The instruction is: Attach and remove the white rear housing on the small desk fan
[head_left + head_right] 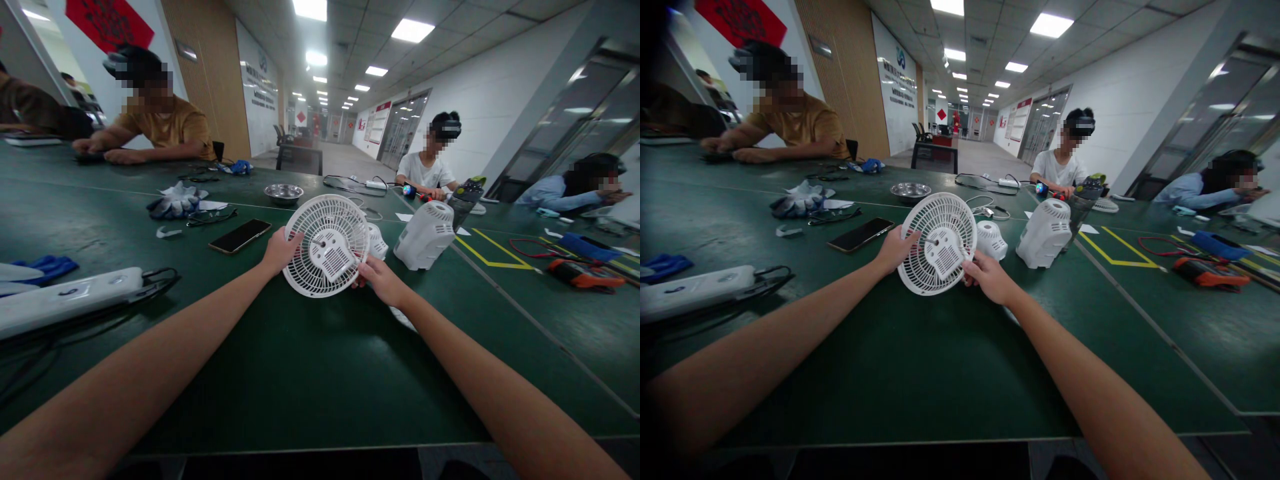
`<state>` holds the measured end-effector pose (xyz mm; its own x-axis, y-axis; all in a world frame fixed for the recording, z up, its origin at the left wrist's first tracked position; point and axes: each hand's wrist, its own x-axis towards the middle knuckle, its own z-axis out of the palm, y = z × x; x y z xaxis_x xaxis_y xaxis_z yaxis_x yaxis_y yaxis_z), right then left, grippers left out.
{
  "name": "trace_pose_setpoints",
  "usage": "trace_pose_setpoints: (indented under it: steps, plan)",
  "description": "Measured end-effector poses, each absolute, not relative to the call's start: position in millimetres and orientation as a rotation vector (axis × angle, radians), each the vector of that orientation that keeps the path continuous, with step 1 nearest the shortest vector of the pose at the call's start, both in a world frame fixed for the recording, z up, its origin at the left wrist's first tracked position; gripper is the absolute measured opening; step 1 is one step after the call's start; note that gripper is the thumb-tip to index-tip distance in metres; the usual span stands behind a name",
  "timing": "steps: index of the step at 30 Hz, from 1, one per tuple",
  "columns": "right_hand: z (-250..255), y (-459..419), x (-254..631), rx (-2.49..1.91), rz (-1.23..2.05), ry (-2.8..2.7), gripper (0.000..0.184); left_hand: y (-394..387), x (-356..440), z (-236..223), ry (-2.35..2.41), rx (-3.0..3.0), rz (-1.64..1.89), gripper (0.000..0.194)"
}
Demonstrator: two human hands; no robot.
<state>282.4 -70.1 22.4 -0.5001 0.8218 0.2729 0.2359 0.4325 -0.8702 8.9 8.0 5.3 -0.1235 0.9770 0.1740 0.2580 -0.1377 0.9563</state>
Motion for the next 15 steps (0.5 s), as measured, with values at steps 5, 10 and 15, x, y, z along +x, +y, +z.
trace_pose_setpoints:
  steps: [5, 10, 15]
  plan:
    - [22.2, -69.4, 283.0, -0.876, 1.044, -1.979, 0.049, 9.0, 8.0, 2.5, 1.391, 1.463, 1.328, 0.018]
    - [22.5, -70.1, 282.4, -0.895, 1.043, -1.969, 0.051, 10.4, 7.4, 1.4, 1.423, 1.491, 1.334, 0.019]
    - [23.4, -71.4, 281.5, -0.905, 1.042, -1.972, 0.052, 11.8, 7.6, 0.6, 1.404, 1.454, 1.321, 0.02]
